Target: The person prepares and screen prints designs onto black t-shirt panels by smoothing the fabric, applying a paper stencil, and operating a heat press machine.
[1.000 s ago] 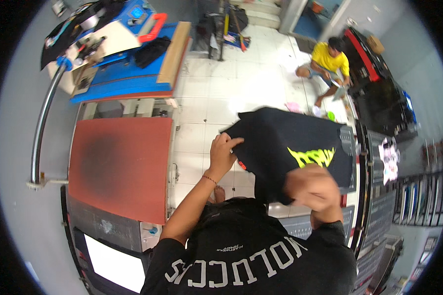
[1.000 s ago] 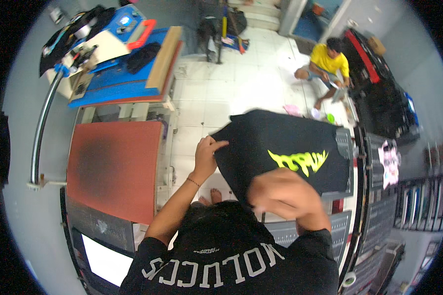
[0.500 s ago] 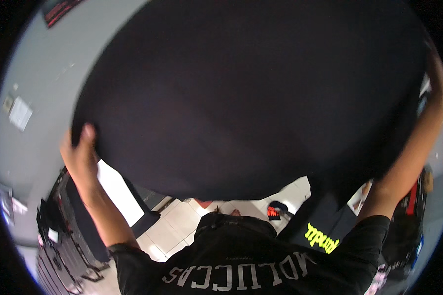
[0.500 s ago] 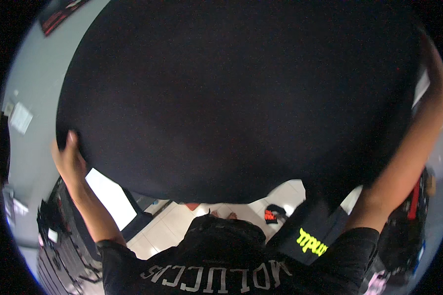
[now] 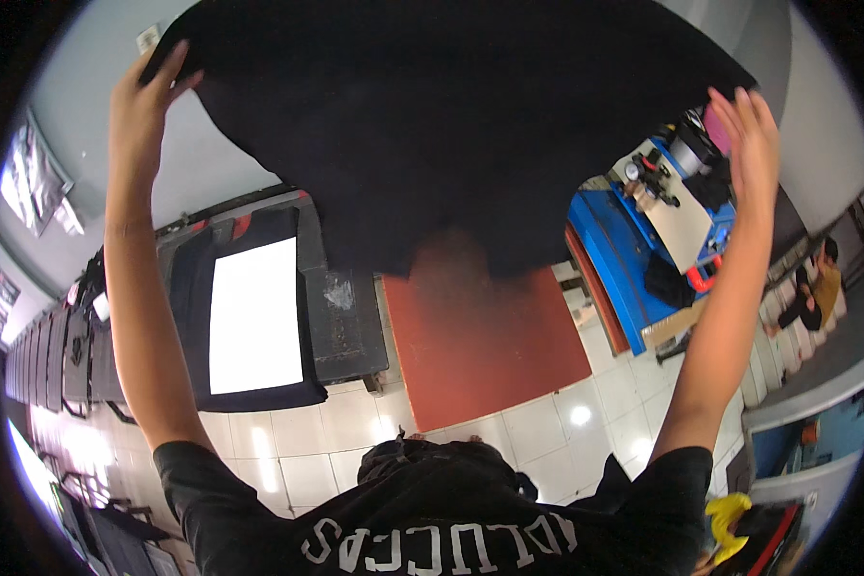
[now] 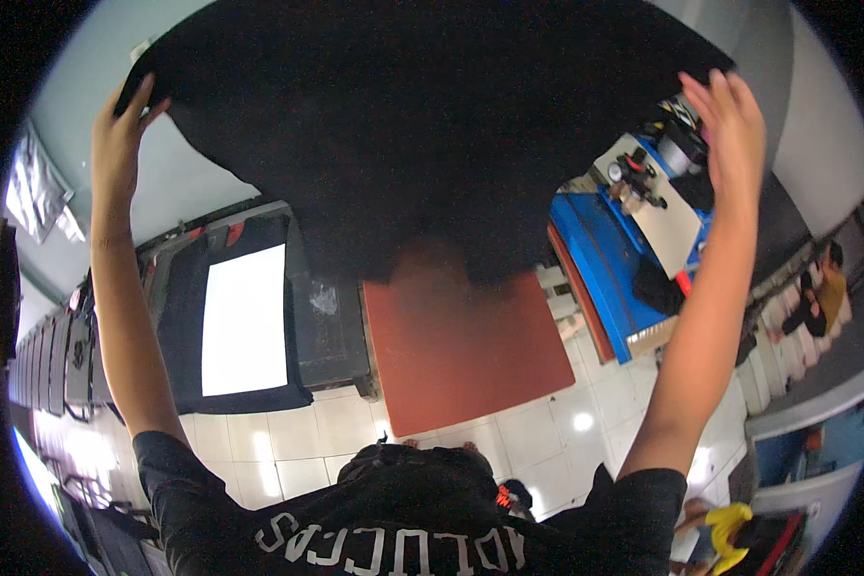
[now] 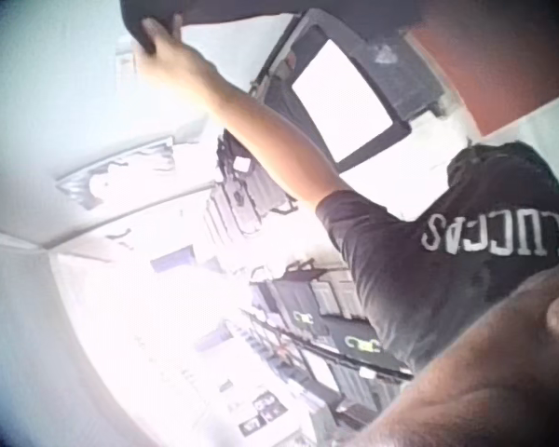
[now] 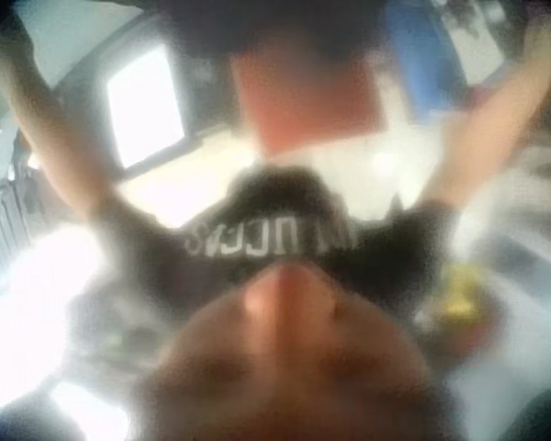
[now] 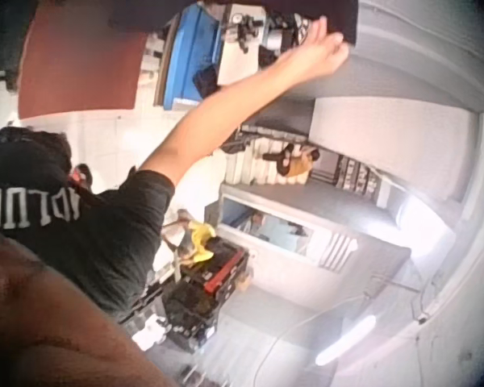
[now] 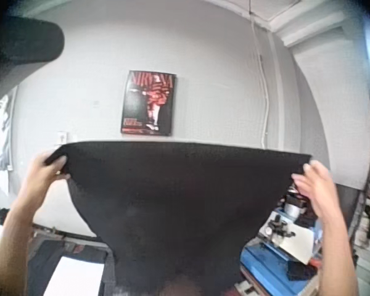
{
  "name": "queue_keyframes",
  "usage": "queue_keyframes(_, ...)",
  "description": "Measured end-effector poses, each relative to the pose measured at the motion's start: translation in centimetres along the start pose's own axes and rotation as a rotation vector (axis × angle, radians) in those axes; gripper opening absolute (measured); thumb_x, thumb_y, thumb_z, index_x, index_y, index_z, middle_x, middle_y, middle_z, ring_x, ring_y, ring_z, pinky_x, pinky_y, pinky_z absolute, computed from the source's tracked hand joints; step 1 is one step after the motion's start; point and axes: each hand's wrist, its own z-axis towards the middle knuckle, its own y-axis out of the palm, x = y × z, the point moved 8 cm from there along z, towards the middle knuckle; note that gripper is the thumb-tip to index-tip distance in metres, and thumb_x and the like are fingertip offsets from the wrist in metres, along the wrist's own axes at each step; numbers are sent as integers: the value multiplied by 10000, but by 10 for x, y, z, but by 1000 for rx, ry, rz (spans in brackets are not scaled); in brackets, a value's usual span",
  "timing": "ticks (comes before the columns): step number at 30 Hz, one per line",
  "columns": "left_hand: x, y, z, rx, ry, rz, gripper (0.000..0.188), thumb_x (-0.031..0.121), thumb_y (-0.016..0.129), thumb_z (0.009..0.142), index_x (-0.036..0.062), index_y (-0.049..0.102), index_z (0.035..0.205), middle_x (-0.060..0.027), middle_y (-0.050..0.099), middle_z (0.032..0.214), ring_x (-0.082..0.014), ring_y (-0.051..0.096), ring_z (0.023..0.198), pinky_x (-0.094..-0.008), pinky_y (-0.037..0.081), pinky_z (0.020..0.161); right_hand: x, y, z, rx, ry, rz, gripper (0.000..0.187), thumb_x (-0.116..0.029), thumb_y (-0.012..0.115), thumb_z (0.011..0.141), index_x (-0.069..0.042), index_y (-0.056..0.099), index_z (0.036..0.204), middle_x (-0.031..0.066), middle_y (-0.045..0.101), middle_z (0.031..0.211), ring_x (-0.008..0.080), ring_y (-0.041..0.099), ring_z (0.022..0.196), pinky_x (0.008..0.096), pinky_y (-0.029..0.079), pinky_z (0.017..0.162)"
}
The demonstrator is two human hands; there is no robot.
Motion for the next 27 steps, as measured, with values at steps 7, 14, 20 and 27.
queue_keyframes(7,25,15,-210,-61,-173,407,254,-122,549,793,-9,676,981,-81,668,1026,-158,600,941,-286,474,829,90,-72,-163,-121,245,-244,262,-249,540,1002,8,558,1049,113,645,1004,150,649,873,283,542,806)
queue_keyframes(14,-89,74,-452,-170,-549,528,366,-166,617,759,86,732,999,-115,558,1151,-242,600,1026,-328,518,843,244,-108,-372,-335,401,-558,196,-172,538,993,4,578,917,103,652,860,195,634,772,322,499,722)
queue_keyframes(20,-126,78,-568,-50,-820,581,360,-124,655,766,132,749,1001,-116,558,1150,-273,594,1035,-335,510,835,286,-131,-438,-362,532,-590,150,-62,508,964,-5,636,1016,141,661,867,233,651,786,343,510,717)
queue_keyframes(27,-119,71,-601,-35,-801,574,422,-148,599,751,126,749,1034,-138,547,1208,-270,590,1051,-332,496,873,293,-140,-446,-385,507,-521,152,-91,528,973,9,635,1015,134,657,889,218,656,823,325,533,720)
